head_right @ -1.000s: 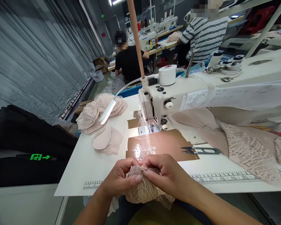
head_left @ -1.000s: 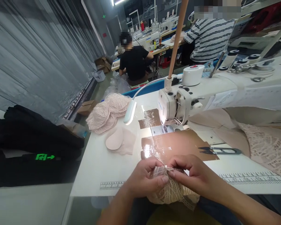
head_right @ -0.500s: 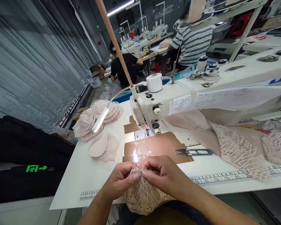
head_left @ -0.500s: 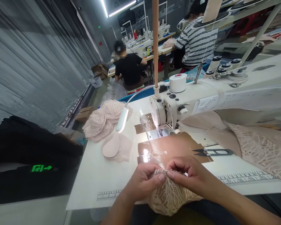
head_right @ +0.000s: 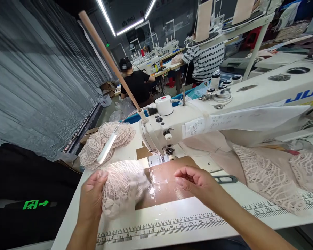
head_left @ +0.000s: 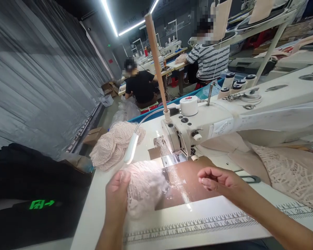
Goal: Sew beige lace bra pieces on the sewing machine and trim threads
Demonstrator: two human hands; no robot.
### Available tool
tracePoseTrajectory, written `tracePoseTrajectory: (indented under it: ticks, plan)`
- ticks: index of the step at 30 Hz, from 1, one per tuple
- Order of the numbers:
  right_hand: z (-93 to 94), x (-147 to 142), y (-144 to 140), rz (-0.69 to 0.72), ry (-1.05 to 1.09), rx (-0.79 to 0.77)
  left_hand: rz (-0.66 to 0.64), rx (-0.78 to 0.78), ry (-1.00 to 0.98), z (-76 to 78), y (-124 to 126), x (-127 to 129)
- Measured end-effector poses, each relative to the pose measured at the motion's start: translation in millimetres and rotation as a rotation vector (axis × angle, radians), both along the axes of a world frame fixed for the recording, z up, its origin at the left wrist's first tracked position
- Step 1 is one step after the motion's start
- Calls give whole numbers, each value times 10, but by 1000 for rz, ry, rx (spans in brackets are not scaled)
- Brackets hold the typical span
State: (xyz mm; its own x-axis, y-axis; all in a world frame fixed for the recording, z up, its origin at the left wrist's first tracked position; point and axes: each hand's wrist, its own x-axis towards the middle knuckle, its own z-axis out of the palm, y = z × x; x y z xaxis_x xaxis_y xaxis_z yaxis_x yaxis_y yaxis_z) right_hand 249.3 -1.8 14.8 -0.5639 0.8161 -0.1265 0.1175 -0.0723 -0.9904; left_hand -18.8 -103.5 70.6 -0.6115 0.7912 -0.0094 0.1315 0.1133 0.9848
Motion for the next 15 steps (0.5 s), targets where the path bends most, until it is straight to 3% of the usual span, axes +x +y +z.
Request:
tracePoseTrajectory:
  ticks: [2, 5, 7, 10, 12, 15]
  plan:
    - [29, 51, 43, -17, -78, 84, -5, 31, 354, 3, 146, -9]
    - [107, -6, 104, 43, -208, 279, -283, 44, 696, -249, 481, 267]
    - [157, -93, 162, 90, -286, 422, -429, -22, 745, -492, 679, 539]
    - [163, -220, 261, 140, -376, 611, -512, -35, 722, -760, 781, 877]
    - [103, -281, 302, 171, -435, 708, -563, -20, 694, -815, 729, 995]
    - [-35, -336, 283, 222, -538, 830, -600, -49, 680, -713, 599, 1020]
